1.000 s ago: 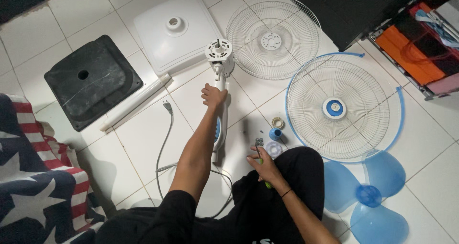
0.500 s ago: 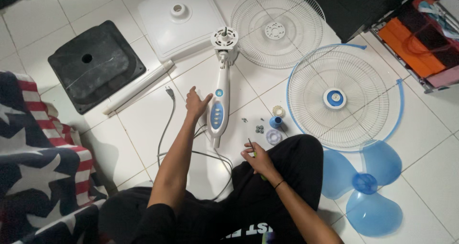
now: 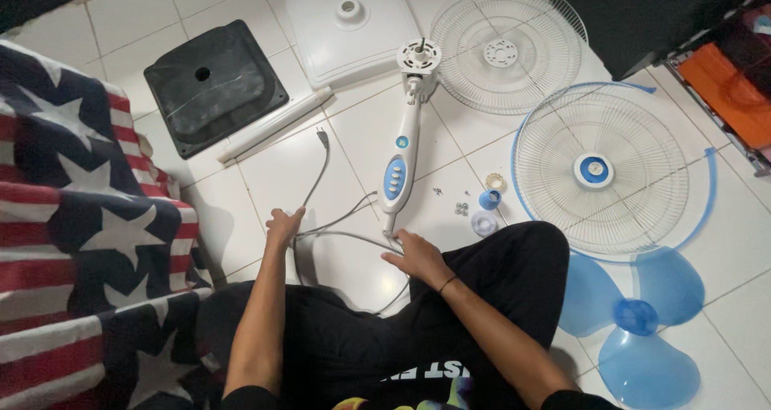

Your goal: The person sits on the floor and uses a screwdriver to remove screws from the motor housing of a white electric fan. They then place the motor unit aside and handle the fan blades, front grille, and base components, organizing them on the floor.

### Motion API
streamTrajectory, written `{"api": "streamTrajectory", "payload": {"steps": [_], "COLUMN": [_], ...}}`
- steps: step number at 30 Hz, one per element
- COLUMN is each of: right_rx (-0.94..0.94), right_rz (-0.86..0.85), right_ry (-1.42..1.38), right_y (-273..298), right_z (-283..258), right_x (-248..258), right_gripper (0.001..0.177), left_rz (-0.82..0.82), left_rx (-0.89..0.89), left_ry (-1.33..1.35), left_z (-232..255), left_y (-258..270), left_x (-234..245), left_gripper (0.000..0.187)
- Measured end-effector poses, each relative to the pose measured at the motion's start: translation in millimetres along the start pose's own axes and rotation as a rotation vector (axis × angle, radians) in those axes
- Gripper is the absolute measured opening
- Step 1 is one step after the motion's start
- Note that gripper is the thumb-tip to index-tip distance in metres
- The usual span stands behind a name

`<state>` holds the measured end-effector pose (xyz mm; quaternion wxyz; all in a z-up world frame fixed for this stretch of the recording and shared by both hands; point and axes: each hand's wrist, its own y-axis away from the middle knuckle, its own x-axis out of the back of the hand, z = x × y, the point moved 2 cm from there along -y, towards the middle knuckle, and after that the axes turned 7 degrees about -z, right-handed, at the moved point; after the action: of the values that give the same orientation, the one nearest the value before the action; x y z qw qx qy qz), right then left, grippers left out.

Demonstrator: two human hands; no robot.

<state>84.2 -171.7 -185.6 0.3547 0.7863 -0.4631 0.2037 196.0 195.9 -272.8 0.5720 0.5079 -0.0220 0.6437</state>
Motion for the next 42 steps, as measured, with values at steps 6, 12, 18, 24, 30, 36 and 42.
{"api": "streamTrajectory", "payload": {"steps": [6,12,18,24,30,36,42], "right_rx": [-0.003,0.02,0.074,0.046,0.144,0.211,0.269], "right_rz": [0.03,0.112,0.19,0.313,0.424,0.487,0.561], "right_ry": [0.055,-0.003,-0.073,-0.209,-0.342,-0.441,-0.416], "right_y": [16,21,31,28,-3,-46,-76], "right_z": [2,-12,-24,-27,-38,-67,-82], "right_x": [-22,-3,12,49,117,184,226], "right_gripper": [0.026,0.026,0.025,0.023,0.026,0.023,0.023], "left_rz": [-0.289,-0.234,-0.108,-0.058,-0.233,-0.237,-0.008], "left_rx": [0.227,-0.012,-0.131,-0.074,0.037,0.076,-0.072], "left_ry": [0.111,0.075,-0.184,-0.003,-0.219,-0.442,-0.058], "left_z": [-35,-40,-34,-23,-28,-21,-7], "left_y": [21,33,29,19,41,60,72], "left_x": [-6,-17,-15,2,-2,-33,-43], "left_gripper": [0.084,0.039,0.033,0.048,0.055,0.063,0.032]}}
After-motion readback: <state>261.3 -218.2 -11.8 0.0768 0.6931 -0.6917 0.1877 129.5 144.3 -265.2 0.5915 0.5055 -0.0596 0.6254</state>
